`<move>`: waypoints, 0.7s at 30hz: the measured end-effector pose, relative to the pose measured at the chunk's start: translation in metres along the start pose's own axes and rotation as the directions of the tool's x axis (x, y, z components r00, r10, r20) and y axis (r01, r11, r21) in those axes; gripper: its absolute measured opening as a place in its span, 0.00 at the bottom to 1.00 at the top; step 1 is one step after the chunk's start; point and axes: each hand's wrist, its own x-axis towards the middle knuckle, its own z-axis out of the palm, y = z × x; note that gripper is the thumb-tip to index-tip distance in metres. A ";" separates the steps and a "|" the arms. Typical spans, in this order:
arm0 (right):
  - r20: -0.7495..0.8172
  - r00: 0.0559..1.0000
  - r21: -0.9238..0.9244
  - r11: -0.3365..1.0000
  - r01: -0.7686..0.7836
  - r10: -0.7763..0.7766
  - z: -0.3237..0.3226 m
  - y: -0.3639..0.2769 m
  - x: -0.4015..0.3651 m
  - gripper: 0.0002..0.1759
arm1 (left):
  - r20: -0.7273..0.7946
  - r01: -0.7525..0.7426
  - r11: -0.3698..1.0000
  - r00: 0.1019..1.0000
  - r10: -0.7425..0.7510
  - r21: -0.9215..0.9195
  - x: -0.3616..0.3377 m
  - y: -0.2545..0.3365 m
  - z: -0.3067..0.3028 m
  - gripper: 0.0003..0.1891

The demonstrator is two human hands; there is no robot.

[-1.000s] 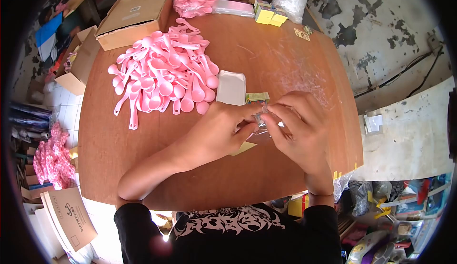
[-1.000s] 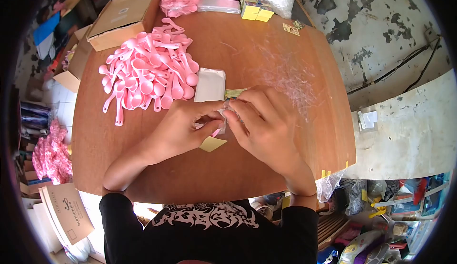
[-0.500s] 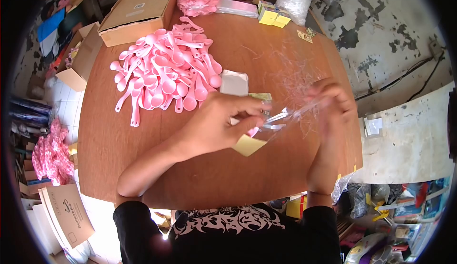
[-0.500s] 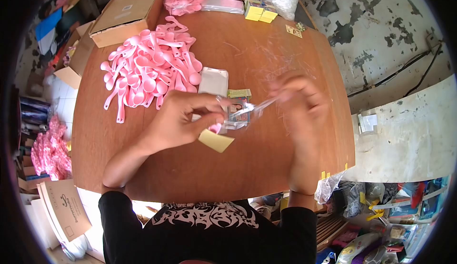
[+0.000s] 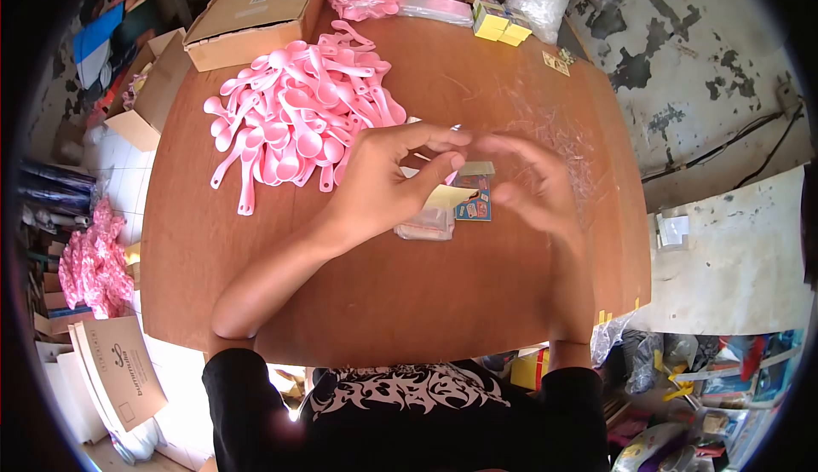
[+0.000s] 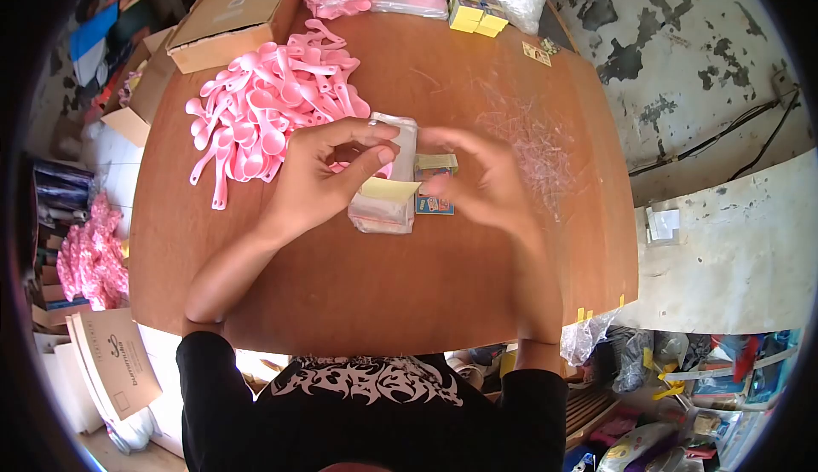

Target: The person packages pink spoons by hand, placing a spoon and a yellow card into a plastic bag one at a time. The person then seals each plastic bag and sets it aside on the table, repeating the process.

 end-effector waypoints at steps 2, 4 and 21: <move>-0.060 0.994 0.031 0.995 -0.091 0.093 0.021 -0.017 0.000 0.16 | -0.003 0.028 0.999 1.000 -0.028 -0.040 0.000 -0.003 -0.002 0.13; -0.188 0.968 0.157 0.978 -0.137 0.165 0.037 -0.019 0.002 0.05 | -0.009 -0.010 0.979 1.000 0.008 -0.204 0.001 -0.007 -0.005 0.16; -0.224 0.939 0.441 0.886 -0.140 0.260 0.023 -0.020 -0.006 0.08 | 0.208 0.252 0.888 0.961 -0.182 -0.385 0.008 -0.011 -0.011 0.12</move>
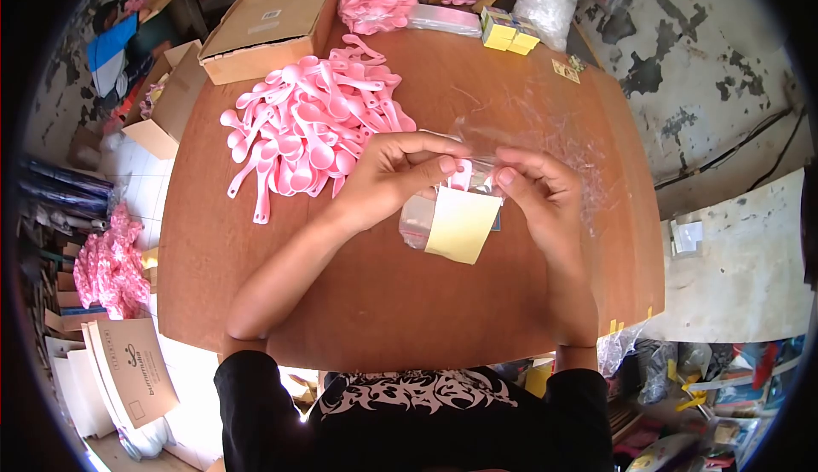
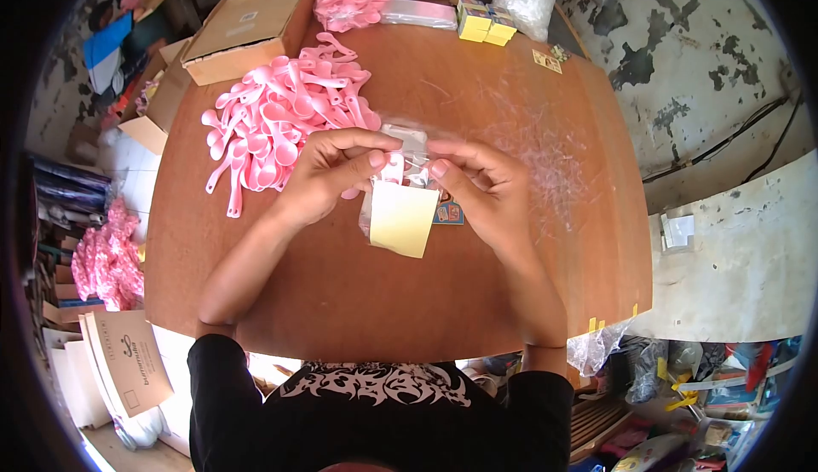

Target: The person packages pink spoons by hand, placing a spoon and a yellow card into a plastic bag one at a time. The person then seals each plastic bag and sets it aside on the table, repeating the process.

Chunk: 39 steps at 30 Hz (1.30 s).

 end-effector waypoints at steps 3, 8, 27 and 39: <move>0.027 0.999 -0.022 0.999 0.027 -0.027 -0.006 -0.001 -0.002 0.07 | 0.019 -0.008 0.997 1.000 0.010 -0.081 0.000 -0.001 0.000 0.11; 0.089 0.993 -0.084 0.993 0.085 -0.077 -0.009 -0.007 -0.002 0.08 | 0.046 -0.093 0.995 0.995 0.094 -0.026 -0.002 -0.003 -0.003 0.12; 0.154 0.974 -0.106 0.978 0.182 -0.165 0.013 -0.009 -0.024 0.22 | 0.050 -0.063 0.758 0.998 0.041 0.650 -0.083 0.081 -0.025 0.20; 0.506 0.846 -0.646 0.724 0.242 0.169 -0.004 0.059 -0.001 0.05 | -0.700 0.928 0.299 0.365 -0.614 0.223 -0.507 0.031 -0.170 0.17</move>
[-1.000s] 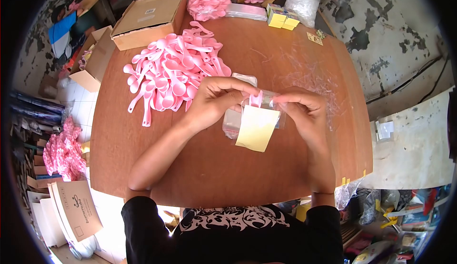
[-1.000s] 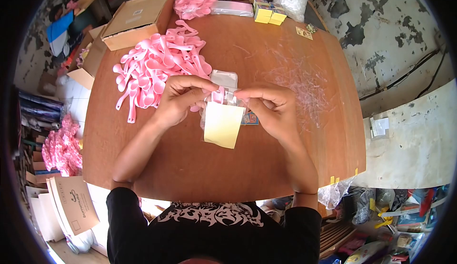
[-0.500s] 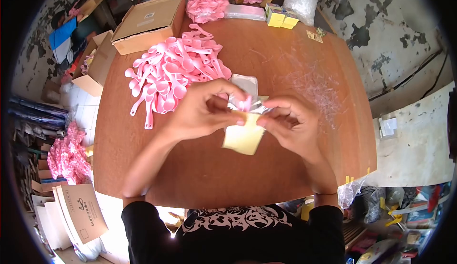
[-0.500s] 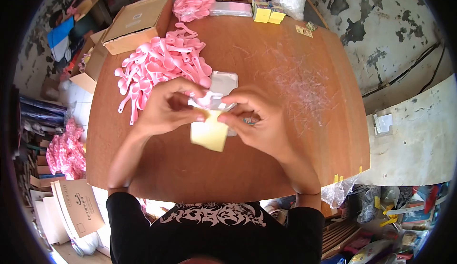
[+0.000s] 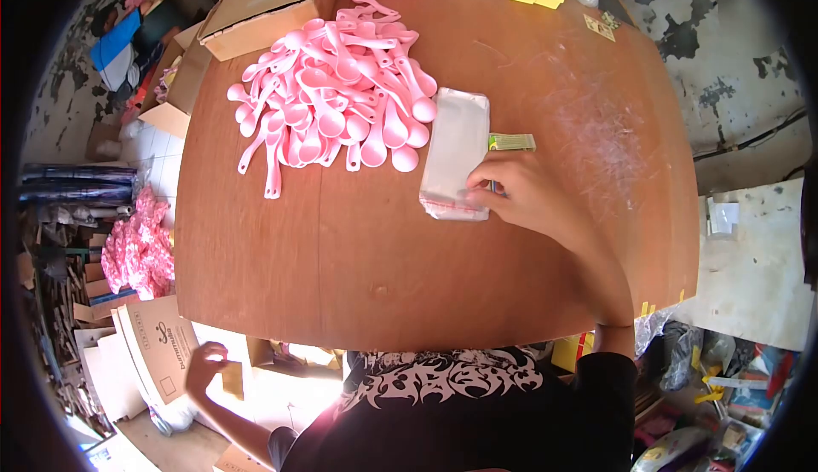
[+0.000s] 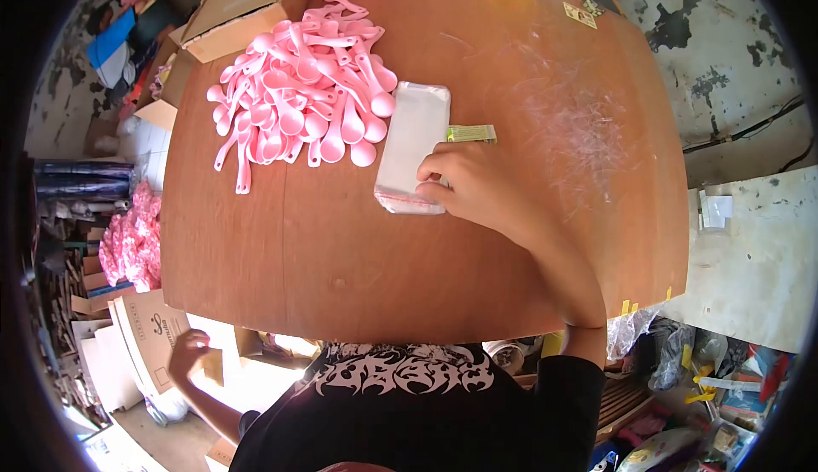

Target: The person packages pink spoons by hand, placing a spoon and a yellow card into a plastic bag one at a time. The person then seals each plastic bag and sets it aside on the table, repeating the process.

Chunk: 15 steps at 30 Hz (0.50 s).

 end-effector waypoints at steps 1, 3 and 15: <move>0.042 0.999 -0.033 0.999 -0.029 0.031 0.007 0.002 0.002 0.06 | 0.042 0.102 0.994 0.994 -0.104 0.039 0.003 -0.007 0.019 0.16; 0.082 0.995 -0.066 0.996 -0.057 0.063 0.014 0.003 0.008 0.07 | -0.110 0.152 0.983 0.984 -0.141 0.100 0.012 -0.036 0.026 0.16; 0.055 0.998 -0.133 0.990 0.051 -0.044 0.009 0.003 0.014 0.05 | -0.596 -0.596 0.647 0.324 0.735 0.475 -0.013 0.312 0.027 0.15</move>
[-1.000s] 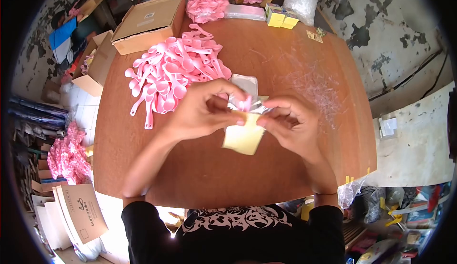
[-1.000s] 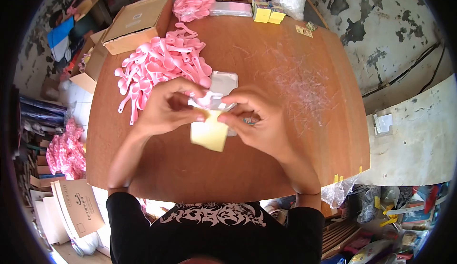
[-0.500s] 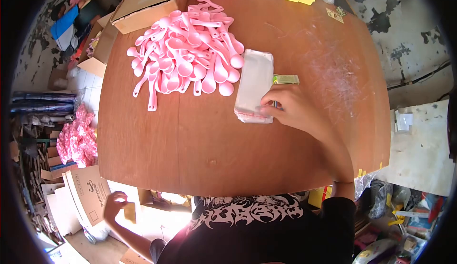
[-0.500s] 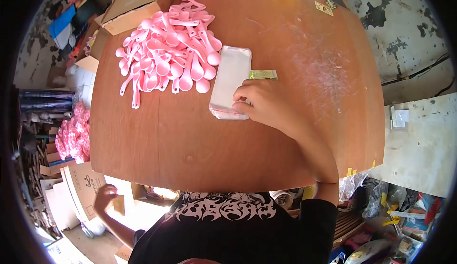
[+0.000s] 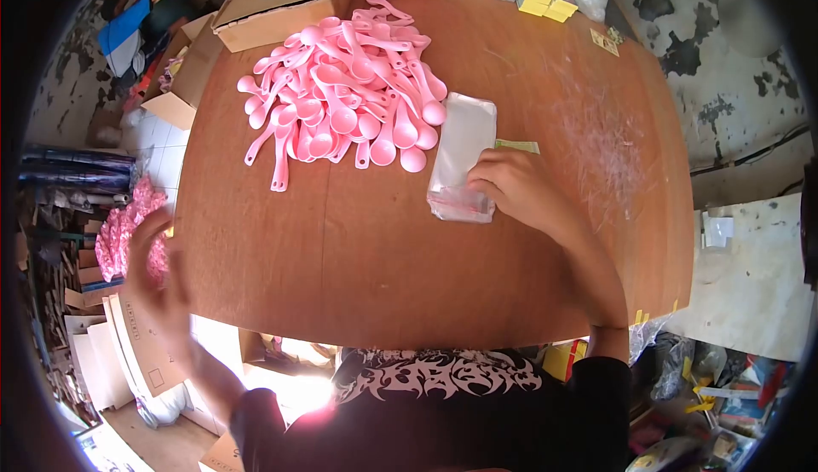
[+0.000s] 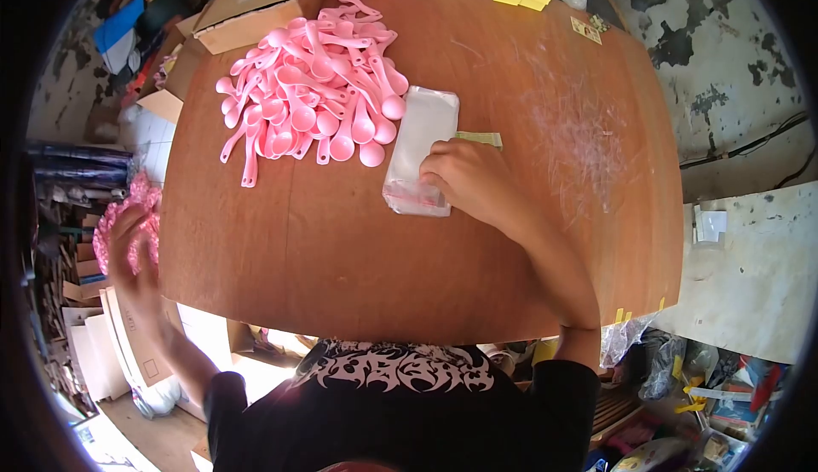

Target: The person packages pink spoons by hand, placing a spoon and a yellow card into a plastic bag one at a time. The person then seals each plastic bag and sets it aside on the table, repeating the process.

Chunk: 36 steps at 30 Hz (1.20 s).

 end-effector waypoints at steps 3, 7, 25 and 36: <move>-0.014 0.999 -0.057 0.998 0.030 -0.031 -0.006 -0.005 -0.001 0.05 | 0.391 -0.167 0.948 0.881 0.267 -0.270 0.026 0.055 0.082 0.16; -0.009 0.999 -0.006 0.999 0.046 -0.046 -0.002 -0.006 0.000 0.05 | 0.427 -0.342 0.859 0.759 0.491 -0.381 0.032 0.087 0.184 0.15; -0.252 0.961 -0.059 0.989 -0.133 0.114 -0.028 -0.009 -0.030 0.09 | 0.329 0.203 0.366 0.887 0.323 -0.908 0.088 0.092 0.235 0.06; -0.202 0.960 -0.101 0.971 -0.216 0.192 -0.003 0.008 -0.065 0.10 | 0.474 0.408 0.337 0.869 0.141 -0.848 0.101 0.090 0.218 0.17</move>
